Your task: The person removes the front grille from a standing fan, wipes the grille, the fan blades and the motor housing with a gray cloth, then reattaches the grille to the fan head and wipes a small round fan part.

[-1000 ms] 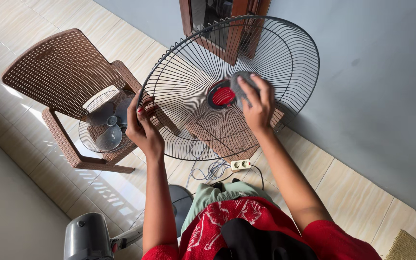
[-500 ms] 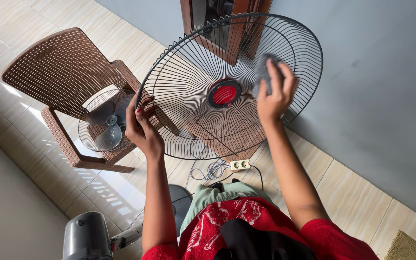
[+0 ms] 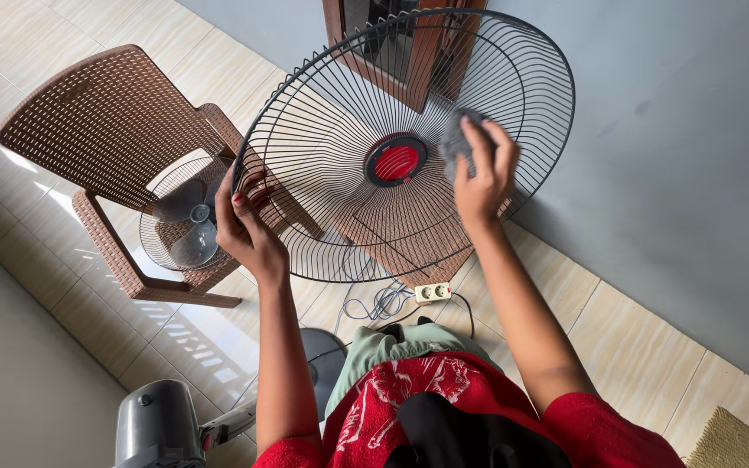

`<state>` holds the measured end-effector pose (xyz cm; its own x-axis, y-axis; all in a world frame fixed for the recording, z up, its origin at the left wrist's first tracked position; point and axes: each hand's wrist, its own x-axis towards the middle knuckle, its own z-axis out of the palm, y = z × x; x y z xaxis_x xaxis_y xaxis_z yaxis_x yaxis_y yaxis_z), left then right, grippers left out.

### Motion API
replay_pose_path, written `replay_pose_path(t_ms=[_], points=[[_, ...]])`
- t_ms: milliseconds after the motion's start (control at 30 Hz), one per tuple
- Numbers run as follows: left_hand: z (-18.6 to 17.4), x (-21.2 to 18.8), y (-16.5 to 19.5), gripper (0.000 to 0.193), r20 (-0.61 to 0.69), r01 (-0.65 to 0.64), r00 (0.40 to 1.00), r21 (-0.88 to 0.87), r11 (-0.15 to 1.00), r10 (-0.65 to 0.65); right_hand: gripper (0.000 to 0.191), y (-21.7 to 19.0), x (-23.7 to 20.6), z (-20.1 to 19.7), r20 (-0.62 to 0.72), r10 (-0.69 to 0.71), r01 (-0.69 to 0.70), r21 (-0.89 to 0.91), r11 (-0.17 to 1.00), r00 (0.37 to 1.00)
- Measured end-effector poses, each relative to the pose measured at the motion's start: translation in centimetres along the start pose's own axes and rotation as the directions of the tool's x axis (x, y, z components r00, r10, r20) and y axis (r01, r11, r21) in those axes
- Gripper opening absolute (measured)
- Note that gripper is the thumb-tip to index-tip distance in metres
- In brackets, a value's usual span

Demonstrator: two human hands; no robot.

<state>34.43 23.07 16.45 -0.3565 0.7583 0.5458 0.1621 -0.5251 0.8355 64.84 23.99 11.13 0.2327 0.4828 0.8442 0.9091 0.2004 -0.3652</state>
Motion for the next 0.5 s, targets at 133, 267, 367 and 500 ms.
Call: replay_pose_path(t_ms=[133,267,367,500], points=[[-0.2,0.1,0.0,0.051,-0.008,0.018,1.000,-0.020,1.000,-0.018,0.049,2.2,2.0,-1.2,-0.092,0.017,-0.034,-0.197,0.980,0.996],[-0.1,0.1,0.0,0.051,-0.011,0.010,1.000,-0.036,0.999,-0.010,0.047,2.4,2.4,-1.1,-0.188,0.049,-0.086,-0.190,0.978,0.981],[0.0,-0.2,0.0,0.050,-0.008,0.008,1.000,-0.026,1.000,-0.008,0.048,1.3,1.3,-0.2,-0.137,0.105,-0.107,-0.009,0.994,0.985],[0.1,-0.1,-0.1,0.050,-0.001,0.005,1.000,-0.007,1.000,-0.005,0.054,-1.3,-1.2,1.0,0.044,0.071,-0.078,0.200,0.977,0.997]])
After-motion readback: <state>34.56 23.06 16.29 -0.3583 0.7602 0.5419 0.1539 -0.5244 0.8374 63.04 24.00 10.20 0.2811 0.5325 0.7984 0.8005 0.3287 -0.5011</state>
